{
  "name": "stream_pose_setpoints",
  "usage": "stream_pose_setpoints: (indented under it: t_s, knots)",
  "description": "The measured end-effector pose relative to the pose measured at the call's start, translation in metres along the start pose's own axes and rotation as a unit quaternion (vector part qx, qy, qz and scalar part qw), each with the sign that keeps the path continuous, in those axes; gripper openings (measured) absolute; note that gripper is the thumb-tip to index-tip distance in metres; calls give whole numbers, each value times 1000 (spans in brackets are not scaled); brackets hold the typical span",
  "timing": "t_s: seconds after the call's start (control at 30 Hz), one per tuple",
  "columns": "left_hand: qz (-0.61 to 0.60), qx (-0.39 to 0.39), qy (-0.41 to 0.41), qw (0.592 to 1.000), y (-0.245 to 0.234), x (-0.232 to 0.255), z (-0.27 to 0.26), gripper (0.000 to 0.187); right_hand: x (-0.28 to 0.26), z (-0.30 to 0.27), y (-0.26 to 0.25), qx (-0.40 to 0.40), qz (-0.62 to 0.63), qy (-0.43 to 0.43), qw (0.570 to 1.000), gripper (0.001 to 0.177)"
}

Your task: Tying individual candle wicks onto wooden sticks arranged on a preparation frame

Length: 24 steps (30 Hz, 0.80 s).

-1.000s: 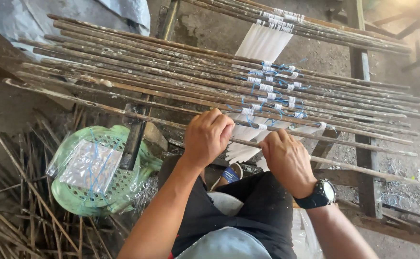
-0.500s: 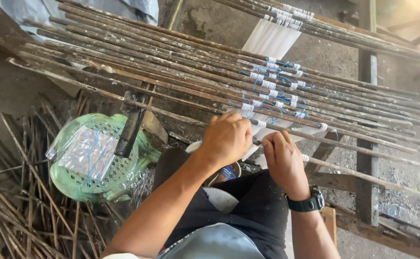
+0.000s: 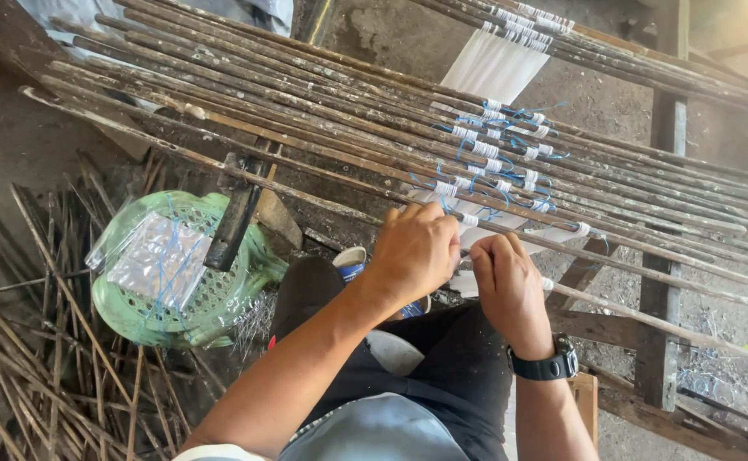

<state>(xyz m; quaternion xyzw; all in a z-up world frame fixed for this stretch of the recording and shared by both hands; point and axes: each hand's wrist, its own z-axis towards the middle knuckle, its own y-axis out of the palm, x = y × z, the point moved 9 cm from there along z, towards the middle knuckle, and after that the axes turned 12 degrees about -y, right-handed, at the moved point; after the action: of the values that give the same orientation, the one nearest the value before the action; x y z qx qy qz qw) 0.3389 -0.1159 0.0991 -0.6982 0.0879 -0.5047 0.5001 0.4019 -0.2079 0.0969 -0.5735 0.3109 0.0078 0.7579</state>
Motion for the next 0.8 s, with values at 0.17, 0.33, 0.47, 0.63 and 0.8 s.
stream_pose_setpoints:
  t_s: [0.17, 0.33, 0.47, 0.63, 0.8]
  knots:
    - [-27, 43, 41, 998, -9, 9, -10, 8, -1, 0, -1, 5, 8, -2, 1000, 22]
    - [-31, 97, 91, 991, -9, 10, -17, 7, 1, 0, -1, 9, 9, 10, 1000, 22]
    - [-31, 114, 100, 988, -12, 11, -21, 7, 0, 0, -1, 13, 8, 10, 1000, 23]
    - [-42, 126, 100, 986, -9, 8, -20, 6, -2, -1, -4, 25, 7, 10, 1000, 21]
    - [-23, 160, 121, 979, -6, 11, -24, 8, -7, -2, -7, 34, 4, -1, 999, 20]
